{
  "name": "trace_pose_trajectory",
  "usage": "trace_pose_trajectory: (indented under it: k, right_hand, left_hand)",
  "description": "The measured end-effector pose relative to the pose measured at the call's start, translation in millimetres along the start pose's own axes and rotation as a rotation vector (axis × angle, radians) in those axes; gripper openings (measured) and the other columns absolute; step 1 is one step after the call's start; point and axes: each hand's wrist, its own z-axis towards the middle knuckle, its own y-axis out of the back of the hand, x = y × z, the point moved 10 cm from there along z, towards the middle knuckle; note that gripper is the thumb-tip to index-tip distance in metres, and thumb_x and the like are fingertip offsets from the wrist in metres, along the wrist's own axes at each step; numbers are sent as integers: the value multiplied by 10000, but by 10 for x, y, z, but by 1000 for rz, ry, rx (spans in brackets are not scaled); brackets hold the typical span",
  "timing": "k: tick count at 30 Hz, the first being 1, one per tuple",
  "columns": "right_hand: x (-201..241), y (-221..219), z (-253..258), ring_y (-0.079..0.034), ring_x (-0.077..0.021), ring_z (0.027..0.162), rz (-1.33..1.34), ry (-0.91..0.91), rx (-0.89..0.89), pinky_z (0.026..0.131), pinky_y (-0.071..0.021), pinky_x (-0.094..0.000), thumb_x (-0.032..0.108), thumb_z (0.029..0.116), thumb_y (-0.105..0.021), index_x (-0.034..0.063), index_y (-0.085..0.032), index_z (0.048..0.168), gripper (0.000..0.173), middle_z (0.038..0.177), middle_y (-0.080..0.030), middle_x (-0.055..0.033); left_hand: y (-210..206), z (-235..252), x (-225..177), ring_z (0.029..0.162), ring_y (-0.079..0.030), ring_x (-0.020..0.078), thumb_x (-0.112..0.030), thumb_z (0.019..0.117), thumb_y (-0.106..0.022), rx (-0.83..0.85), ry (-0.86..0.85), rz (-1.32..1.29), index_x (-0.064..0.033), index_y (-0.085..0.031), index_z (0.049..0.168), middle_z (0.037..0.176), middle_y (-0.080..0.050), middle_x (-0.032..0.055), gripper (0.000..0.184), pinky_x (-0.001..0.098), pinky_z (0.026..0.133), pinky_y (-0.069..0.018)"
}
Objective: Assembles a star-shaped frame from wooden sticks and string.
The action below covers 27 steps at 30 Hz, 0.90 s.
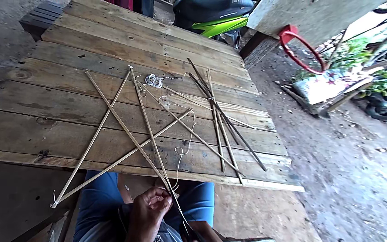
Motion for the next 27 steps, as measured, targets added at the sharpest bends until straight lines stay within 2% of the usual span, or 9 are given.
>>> trace_pose_trajectory:
  k: [4,10,12,14,16,19,21,23,27]
  right_hand:
    - [18,44,86,-506,54,616,-127,-8,17,580,-421,-177,765,846,-610,100,-649,797,669,673,-562,115]
    - [30,117,70,-456,81,548,-161,-7,-38,520,-376,-152,740,840,-641,115,-637,736,633,609,-519,145]
    - [49,60,33,-509,45,633,-225,-11,40,583,-419,-177,689,847,-667,37,-661,854,652,706,-585,75]
    - [120,83,-50,-590,-94,761,-349,-4,78,682,-491,-290,637,840,-697,-64,-669,983,716,852,-652,-79]
    - [277,334,-143,-641,-183,785,-494,39,-62,697,-531,-369,563,837,-721,-81,-676,987,663,882,-679,-148]
    - [541,984,-269,-660,-173,697,-775,82,-479,626,-557,-393,470,837,-732,-6,-715,983,499,808,-691,-78]
    - [750,1303,-250,-688,-329,745,-973,108,-693,675,-561,-553,286,816,-785,-34,-720,1022,386,838,-707,-155]
    - [920,1466,-154,-685,-420,799,-1091,115,-806,723,-532,-628,173,827,-773,-50,-725,1023,301,865,-711,-208]
    - [1129,1500,43,-682,-470,878,-1189,129,-878,750,-528,-653,172,891,-758,-40,-721,1119,314,983,-696,-262]
  left_hand:
    - [5,10,-36,759,-684,-6,34,841,-642,-4,-27,43,-18,-690,879,824,-711,-39,81,167,734,-581]
    - [-28,48,-45,754,-678,-13,15,845,-641,39,-33,73,-19,-686,880,818,-702,-43,66,159,727,-577]
    - [-32,49,-5,803,-713,37,20,856,-644,71,0,28,-10,-693,911,868,-738,-6,79,205,769,-600]
    - [32,45,23,843,-727,73,30,875,-639,63,19,-4,-5,-701,930,929,-750,19,90,241,794,-613]
    - [172,54,24,749,-701,49,19,896,-622,-4,24,38,-15,-677,932,839,-713,-21,74,228,726,-604]
    - [270,75,-20,637,-612,-18,-26,885,-629,-46,-62,148,-37,-684,942,748,-652,-75,80,156,601,-523]
    - [220,69,-123,634,-579,-46,-78,852,-692,-52,-186,290,-25,-722,955,767,-655,-59,119,123,586,-490]
    - [137,18,-233,603,-555,-47,-148,826,-733,-88,-352,448,-27,-754,939,748,-666,-21,167,111,554,-462]
    - [-2,-62,-376,582,-537,-25,-198,810,-752,-156,-589,638,-54,-770,880,703,-655,7,161,102,543,-437]
